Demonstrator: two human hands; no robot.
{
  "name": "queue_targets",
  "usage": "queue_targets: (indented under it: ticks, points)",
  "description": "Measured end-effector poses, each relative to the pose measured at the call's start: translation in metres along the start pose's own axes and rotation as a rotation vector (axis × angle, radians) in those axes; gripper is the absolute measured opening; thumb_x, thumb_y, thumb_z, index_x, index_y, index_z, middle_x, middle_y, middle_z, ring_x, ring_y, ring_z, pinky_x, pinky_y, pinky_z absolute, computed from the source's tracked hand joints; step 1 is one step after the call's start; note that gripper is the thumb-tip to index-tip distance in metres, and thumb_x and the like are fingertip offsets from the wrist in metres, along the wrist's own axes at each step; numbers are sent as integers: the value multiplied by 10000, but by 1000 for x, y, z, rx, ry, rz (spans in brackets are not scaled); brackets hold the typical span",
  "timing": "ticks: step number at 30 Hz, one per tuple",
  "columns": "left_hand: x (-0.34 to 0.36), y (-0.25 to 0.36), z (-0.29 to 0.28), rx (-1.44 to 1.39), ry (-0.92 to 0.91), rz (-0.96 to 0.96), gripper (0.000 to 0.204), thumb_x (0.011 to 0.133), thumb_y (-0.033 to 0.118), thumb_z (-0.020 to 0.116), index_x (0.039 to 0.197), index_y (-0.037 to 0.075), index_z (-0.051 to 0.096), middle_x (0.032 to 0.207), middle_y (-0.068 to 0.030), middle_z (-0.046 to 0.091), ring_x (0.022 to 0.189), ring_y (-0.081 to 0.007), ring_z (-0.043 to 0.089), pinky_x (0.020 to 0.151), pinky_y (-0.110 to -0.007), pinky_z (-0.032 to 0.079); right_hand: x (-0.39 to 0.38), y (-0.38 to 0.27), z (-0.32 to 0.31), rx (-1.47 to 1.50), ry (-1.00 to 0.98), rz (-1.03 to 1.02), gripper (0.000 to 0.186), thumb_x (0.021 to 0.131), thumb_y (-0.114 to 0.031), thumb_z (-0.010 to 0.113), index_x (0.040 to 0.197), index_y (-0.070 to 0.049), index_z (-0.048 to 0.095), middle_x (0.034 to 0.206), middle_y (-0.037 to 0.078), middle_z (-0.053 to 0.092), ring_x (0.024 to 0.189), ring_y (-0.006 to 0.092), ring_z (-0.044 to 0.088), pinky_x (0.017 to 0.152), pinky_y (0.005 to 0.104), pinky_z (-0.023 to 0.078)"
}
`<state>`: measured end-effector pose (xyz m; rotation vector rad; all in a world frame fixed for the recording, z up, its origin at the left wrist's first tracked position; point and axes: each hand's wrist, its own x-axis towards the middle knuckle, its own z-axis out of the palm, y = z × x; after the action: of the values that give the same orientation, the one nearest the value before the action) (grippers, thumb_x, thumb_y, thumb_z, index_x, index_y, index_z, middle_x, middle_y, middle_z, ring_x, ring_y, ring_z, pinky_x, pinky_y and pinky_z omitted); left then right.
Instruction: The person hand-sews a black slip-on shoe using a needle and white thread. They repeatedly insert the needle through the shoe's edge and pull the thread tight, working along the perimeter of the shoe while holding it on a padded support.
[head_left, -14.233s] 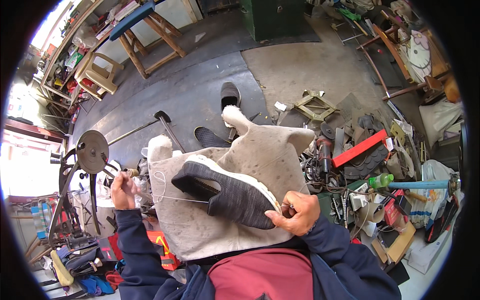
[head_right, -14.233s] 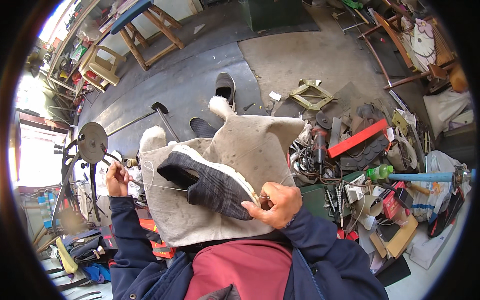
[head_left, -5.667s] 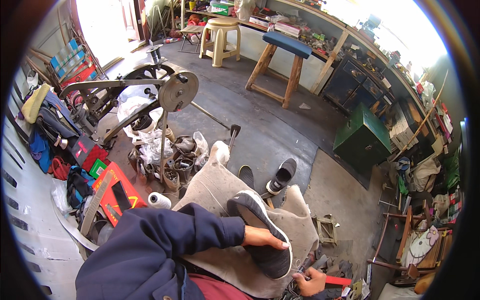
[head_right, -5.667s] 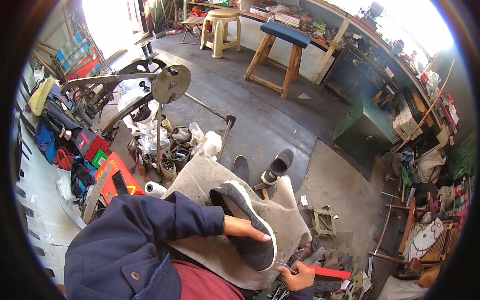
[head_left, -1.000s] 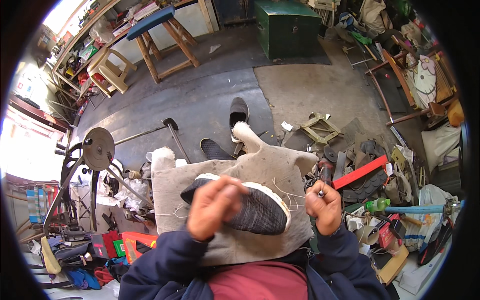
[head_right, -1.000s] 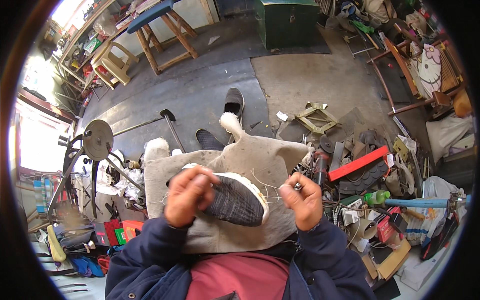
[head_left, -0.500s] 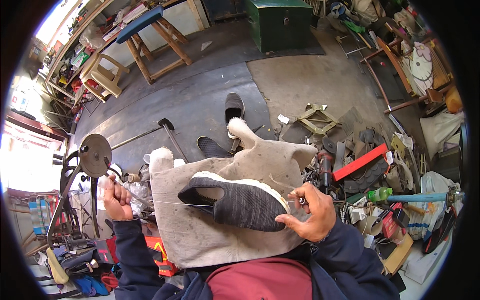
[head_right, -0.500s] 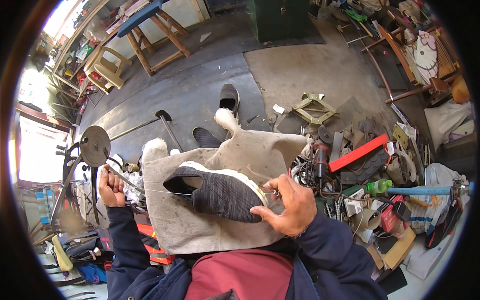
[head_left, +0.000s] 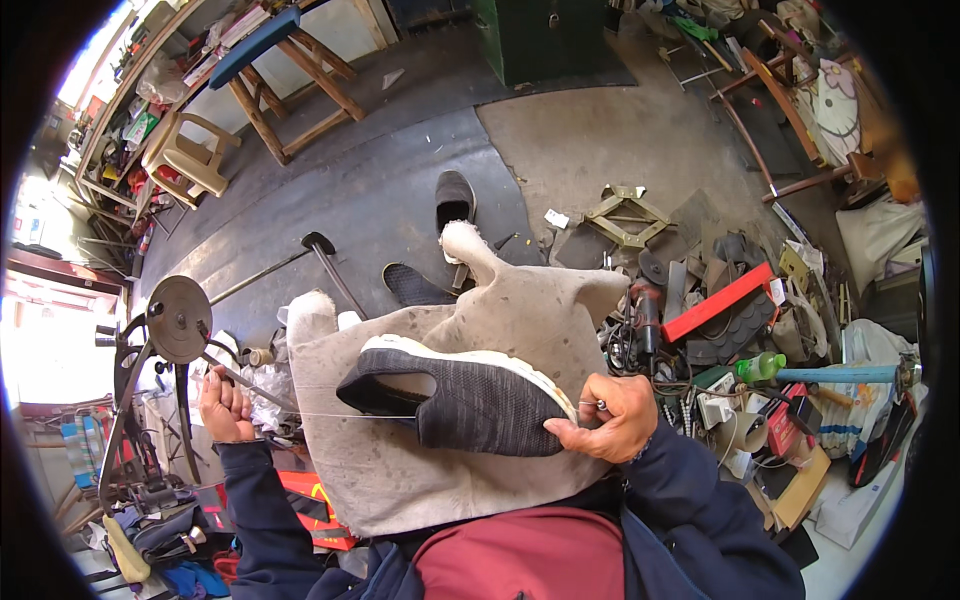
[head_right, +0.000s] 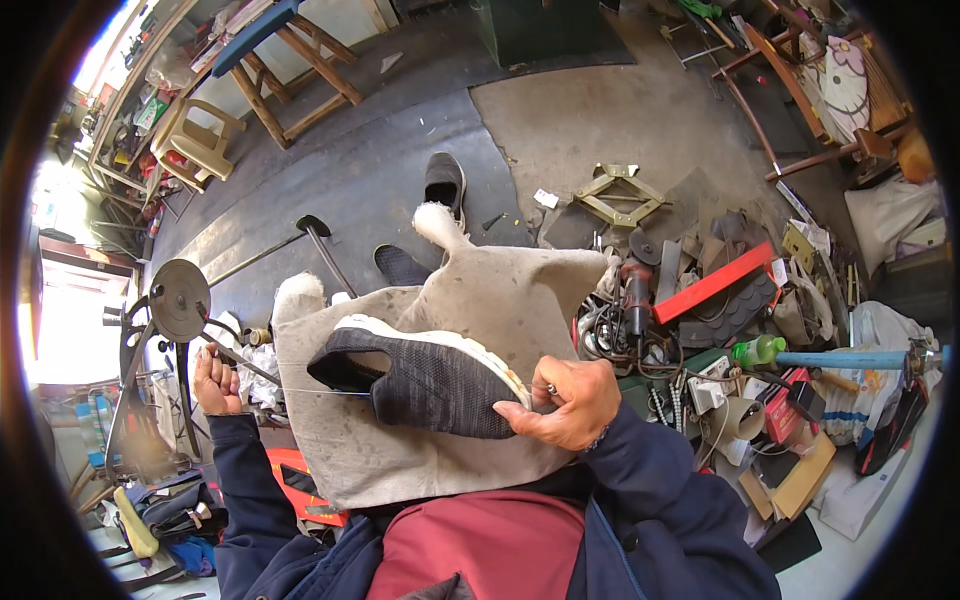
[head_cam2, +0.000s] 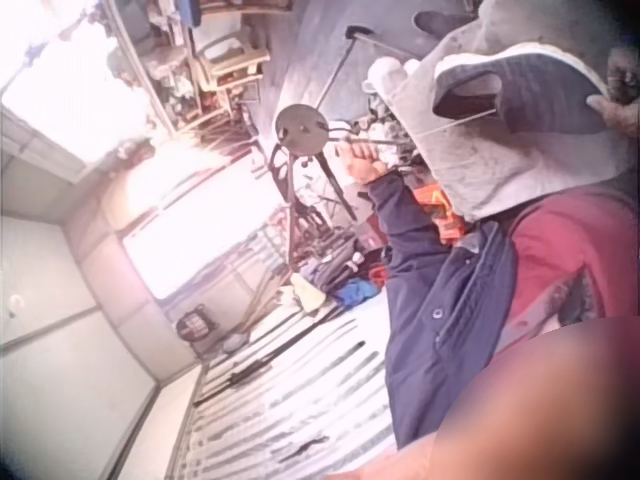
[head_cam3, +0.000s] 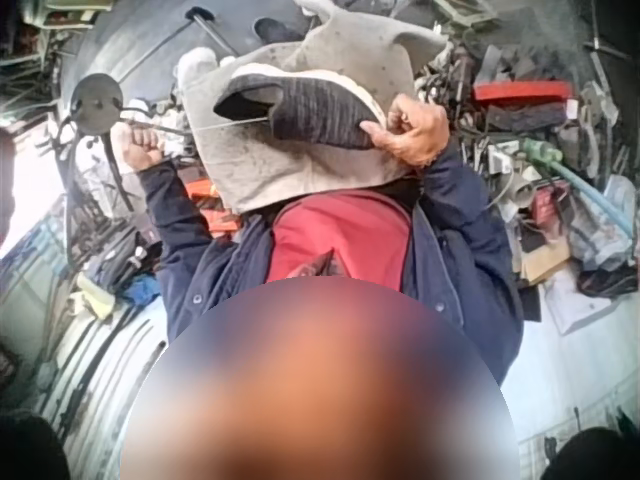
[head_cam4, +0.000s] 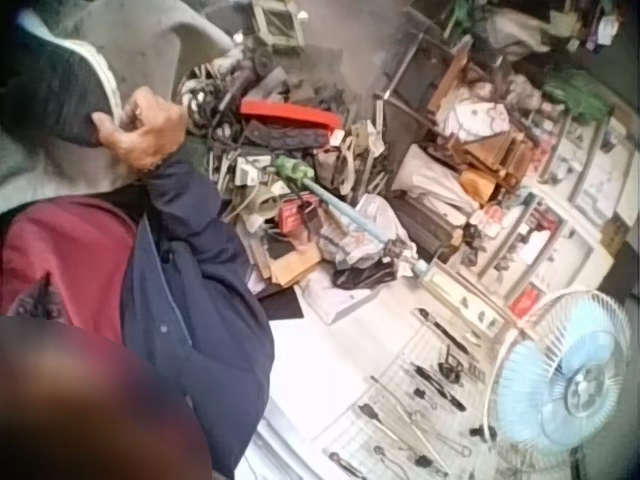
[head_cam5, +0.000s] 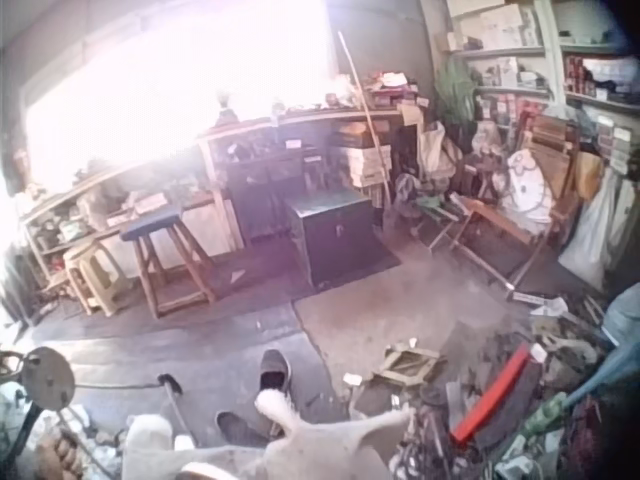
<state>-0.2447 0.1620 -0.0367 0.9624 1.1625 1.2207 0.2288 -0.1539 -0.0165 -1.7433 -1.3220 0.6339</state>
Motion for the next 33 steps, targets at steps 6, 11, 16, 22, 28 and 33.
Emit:
queue_targets:
  ticks: [6, 11, 16, 22, 28, 33]
  points:
    - [12, -26, -27, 65, 202, -189, 234, 1038, 278, 551, 1079, 54, 605, 557, 76, 273, 414, -65, 229, 381, -263, 231, -1, 12, 13, 70, 17, -68, 461, 694, -283, 923, 628, -70, 520, 515, 60, 542, 414, 202, 521, 413, 318, 404]
    - [24, -17, -24, 51, 51, -149, 268, 1044, 347, 547, 953, 100, 593, 577, 49, 346, 429, -83, 286, 416, -285, 288, -4, 15, 9, 92, 17, -53, 474, 710, -318, 920, 634, -66, 526, 533, 64, 549, 437, 200, 535, 426, 321, 409]
    - [56, 44, -17, 564, 161, -3, 376, 1036, 398, 578, 794, 111, 560, 683, -23, 567, 522, -142, 630, 413, -260, 429, -7, 13, 4, 115, -34, -10, 496, 704, -392, 925, 680, -62, 555, 585, 67, 583, 473, 207, 557, 451, 323, 427]
    - [-23, 70, 86, 1254, -144, 751, 304, 900, 77, 698, 1182, 27, 594, 1101, -120, 672, 823, -205, 650, 740, -314, 519, -8, 16, -1, 67, -72, -121, 553, 659, -475, 940, 771, -56, 599, 655, 68, 601, 515, 192, 575, 492, 302, 450]
    - [-141, 18, 192, 384, -836, -299, 368, 954, 86, 690, 1279, 3, 540, 1195, -99, 655, 1112, -172, 624, 979, -330, 492, -11, 17, -4, 46, -99, -89, 542, 675, -487, 930, 803, -54, 629, 682, 67, 615, 536, 188, 594, 508, 301, 473]
    - [-126, -9, 233, 390, -1218, -756, 520, 983, 275, 698, 1376, -36, 563, 1292, -46, 635, 1186, -142, 558, 1056, -306, 427, -14, 17, -2, 78, -106, -77, 511, 702, -461, 922, 825, -45, 652, 698, 72, 631, 547, 181, 612, 519, 298, 494]
